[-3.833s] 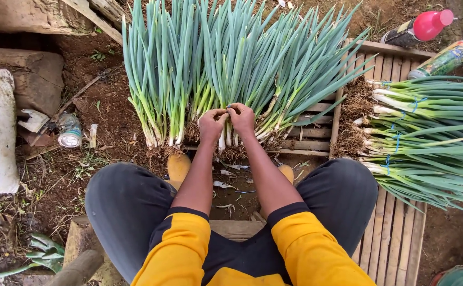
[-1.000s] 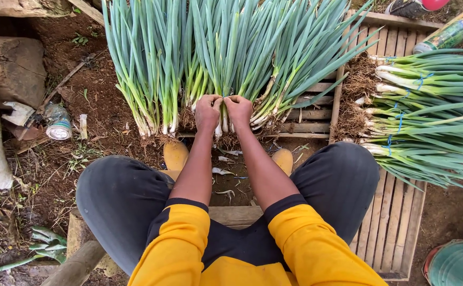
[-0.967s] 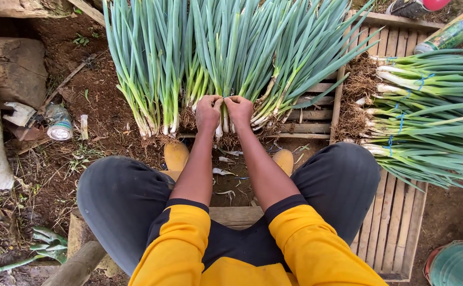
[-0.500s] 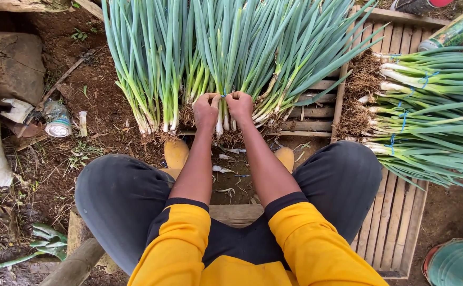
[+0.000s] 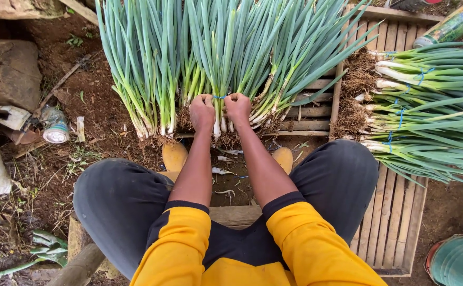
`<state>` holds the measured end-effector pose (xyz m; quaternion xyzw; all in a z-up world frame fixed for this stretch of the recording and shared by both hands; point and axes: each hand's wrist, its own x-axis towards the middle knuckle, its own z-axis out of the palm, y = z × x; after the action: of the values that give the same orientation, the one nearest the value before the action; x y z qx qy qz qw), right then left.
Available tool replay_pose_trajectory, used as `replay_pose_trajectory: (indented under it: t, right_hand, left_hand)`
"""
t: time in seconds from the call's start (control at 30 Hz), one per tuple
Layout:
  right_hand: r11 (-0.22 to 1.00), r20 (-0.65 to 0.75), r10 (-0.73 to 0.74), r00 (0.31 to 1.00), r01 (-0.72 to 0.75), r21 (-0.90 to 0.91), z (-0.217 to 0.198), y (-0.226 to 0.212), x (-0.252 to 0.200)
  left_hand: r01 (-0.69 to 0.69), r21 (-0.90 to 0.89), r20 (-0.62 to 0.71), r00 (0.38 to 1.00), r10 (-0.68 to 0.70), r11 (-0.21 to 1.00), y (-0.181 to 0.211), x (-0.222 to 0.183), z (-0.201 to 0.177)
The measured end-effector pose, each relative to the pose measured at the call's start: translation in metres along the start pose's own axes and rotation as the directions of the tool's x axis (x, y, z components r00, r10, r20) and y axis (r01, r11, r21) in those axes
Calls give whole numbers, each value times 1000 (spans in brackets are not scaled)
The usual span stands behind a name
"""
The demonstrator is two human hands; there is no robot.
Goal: The person is gathering green onions into bunches and tying them securely with blue plastic string in an agricultural setting.
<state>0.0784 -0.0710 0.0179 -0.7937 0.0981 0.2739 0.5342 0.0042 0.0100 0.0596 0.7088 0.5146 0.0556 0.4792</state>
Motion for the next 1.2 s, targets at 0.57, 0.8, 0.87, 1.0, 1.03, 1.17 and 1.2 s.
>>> replay_pose_trajectory:
  t: [0.57, 0.8, 0.87, 1.0, 1.03, 1.17, 1.2]
  right_hand:
    - [991, 226, -37, 973, 7, 131, -30, -27, -41]
    - [961, 213, -246, 946, 209, 182, -49, -45, -52]
    - [952, 123, -241, 963, 210, 224, -56, -57, -50]
    - [932, 161, -219, 962, 158, 325, -75, -98, -75]
    - [931, 159, -224, 961, 163, 327, -81, -115, -93]
    - [818, 224, -383, 896, 216, 533, -105, -186, -167]
    - [759, 235, -447, 863, 227, 611, -116, -203, -186]
  left_hand:
    - [4, 102, 129, 991, -17, 995, -9, -13, 29]
    - [29, -174, 112, 994, -10, 984, 18, -36, 2]
    - [-34, -261, 109, 992, 64, 965, 16, -25, 7]
    - [-217, -430, 164, 936, 313, 876, 62, -54, -14]
    - [-223, -432, 162, 934, 318, 874, 79, -68, -26]
    - [-327, -500, 246, 834, 494, 802, 132, -104, -65]
    - [-338, -509, 259, 817, 515, 792, 142, -109, -69]
